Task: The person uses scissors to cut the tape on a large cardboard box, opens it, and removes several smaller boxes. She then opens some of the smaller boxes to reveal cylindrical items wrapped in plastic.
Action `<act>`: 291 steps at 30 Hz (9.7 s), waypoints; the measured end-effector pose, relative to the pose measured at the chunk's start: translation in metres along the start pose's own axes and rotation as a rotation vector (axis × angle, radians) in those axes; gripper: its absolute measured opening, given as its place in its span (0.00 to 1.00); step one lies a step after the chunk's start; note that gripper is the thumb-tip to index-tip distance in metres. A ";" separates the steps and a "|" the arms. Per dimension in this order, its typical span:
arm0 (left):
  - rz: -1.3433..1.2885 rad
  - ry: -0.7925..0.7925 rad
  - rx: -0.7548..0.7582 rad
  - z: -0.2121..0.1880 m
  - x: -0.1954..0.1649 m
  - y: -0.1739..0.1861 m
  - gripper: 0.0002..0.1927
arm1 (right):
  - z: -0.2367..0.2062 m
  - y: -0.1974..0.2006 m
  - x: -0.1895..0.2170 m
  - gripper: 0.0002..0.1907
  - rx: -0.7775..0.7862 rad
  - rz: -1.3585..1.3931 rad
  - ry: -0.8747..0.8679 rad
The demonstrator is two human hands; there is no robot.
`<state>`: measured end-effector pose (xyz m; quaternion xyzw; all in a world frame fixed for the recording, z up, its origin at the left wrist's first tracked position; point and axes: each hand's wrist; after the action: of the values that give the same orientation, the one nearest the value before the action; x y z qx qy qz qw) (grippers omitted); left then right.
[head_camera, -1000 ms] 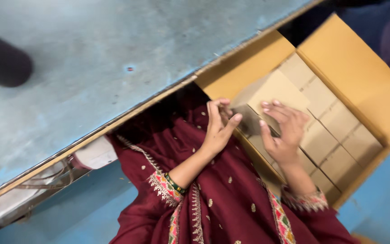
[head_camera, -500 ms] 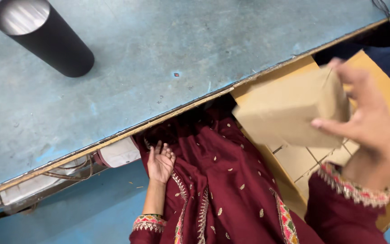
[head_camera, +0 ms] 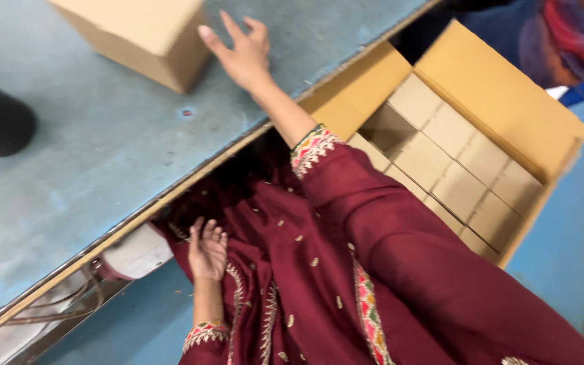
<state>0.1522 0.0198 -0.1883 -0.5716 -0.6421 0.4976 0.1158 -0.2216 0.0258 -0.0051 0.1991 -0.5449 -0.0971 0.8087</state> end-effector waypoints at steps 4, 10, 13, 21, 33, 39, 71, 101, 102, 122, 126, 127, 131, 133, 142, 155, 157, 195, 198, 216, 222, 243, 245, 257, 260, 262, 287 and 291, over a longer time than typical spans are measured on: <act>-0.005 -0.029 -0.041 -0.001 0.000 0.013 0.21 | -0.035 0.051 -0.031 0.29 -0.079 0.139 0.201; 0.098 0.043 -0.036 0.012 0.000 0.028 0.20 | -0.075 0.216 -0.104 0.05 -0.177 0.186 0.137; 0.200 0.043 -0.030 0.016 0.004 0.033 0.19 | -0.110 0.272 -0.120 0.04 0.107 -0.164 -0.041; 0.229 -0.042 -0.053 0.006 0.011 0.036 0.17 | -0.203 0.289 -0.118 0.42 0.507 -0.656 0.139; 0.278 -0.041 -0.048 0.002 0.002 0.028 0.16 | -0.139 0.289 -0.177 0.60 0.631 -0.695 -0.098; 0.251 -0.036 -0.046 0.003 0.003 0.024 0.16 | -0.112 0.295 -0.193 0.66 0.572 -0.751 -0.189; 0.856 -0.405 0.300 -0.065 0.018 -0.155 0.12 | -0.086 0.305 0.033 0.58 0.706 -0.430 0.765; 0.800 -0.519 0.530 -0.037 0.079 -0.252 0.15 | -0.089 0.289 0.041 0.47 0.787 -0.298 0.867; 0.804 -0.543 0.529 -0.036 0.078 -0.251 0.15 | -0.090 0.288 0.042 0.47 0.788 -0.305 0.875; 0.908 -1.026 0.424 -0.061 0.092 -0.254 0.13 | -0.074 0.299 0.021 0.43 0.769 -0.188 0.818; 0.620 -0.854 0.447 -0.054 0.120 -0.247 0.13 | -0.072 0.303 0.027 0.39 0.809 -0.181 0.842; 0.577 -0.846 0.462 -0.052 0.125 -0.245 0.13 | -0.072 0.303 0.030 0.37 0.827 -0.191 0.853; 0.529 -0.823 0.466 -0.047 0.130 -0.237 0.14 | -0.073 0.301 0.045 0.33 0.917 -0.334 0.958; 0.584 -0.859 0.462 -0.046 0.127 -0.234 0.13 | -0.077 0.295 0.050 0.34 0.906 -0.406 0.954; 0.720 -0.947 0.474 -0.042 0.118 -0.235 0.08 | -0.081 0.292 0.043 0.30 0.794 -0.221 0.811; 0.817 -0.958 0.536 -0.048 0.115 -0.238 0.10 | -0.078 0.304 0.027 0.26 0.763 -0.007 0.780; 0.793 -0.909 0.572 -0.050 0.115 -0.236 0.10 | -0.077 0.308 0.024 0.27 0.788 0.011 0.774; 1.292 -1.020 0.537 -0.082 0.013 -0.280 0.18 | -0.113 0.257 -0.122 0.26 -0.099 1.169 -0.577; 1.425 -1.098 0.588 -0.075 -0.001 -0.312 0.21 | -0.114 0.252 -0.111 0.26 -0.087 1.159 -0.540; 0.833 -0.155 0.489 0.022 0.039 -0.273 0.14 | -0.116 0.237 -0.105 0.28 -0.087 1.207 -0.505; 1.439 -1.118 0.242 -0.074 -0.002 -0.294 0.16 | -0.122 0.242 -0.105 0.27 -0.080 1.241 -0.510; 1.424 -1.513 0.890 -0.096 0.082 -0.270 0.11 | -0.293 0.231 -0.154 0.37 0.263 0.208 0.141; 1.539 -1.590 0.849 -0.095 0.083 -0.274 0.12 | -0.281 0.223 -0.152 0.35 0.260 0.204 0.153; 1.317 -0.888 0.782 -0.088 -0.018 -0.315 0.12 | -0.221 0.204 -0.078 0.25 0.135 0.251 0.285; 1.589 -0.771 0.888 -0.061 -0.021 -0.330 0.12 | -0.233 0.207 -0.116 0.20 0.286 0.197 0.210; 1.846 -0.584 0.969 -0.046 -0.004 -0.340 0.13 | -0.244 0.203 -0.156 0.19 0.394 0.198 0.173; 1.848 -0.549 1.066 -0.055 -0.021 -0.337 0.10 | -0.221 0.209 -0.121 0.55 0.007 -0.012 0.648; 2.493 -0.632 1.514 -0.053 0.006 -0.341 0.06 | -0.214 0.209 -0.102 0.50 0.053 -0.008 0.606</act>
<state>-0.0222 0.1025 0.0977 -0.4161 0.6527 0.5809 -0.2517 -0.0769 0.2987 -0.0715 0.2422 -0.2804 -0.0220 0.9285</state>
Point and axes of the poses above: each hand's wrist, its own z-axis towards the middle knuckle, its own y-axis out of the back of the hand, x = y × z, and after that the axes turned 6 degrees about -x, right-handed
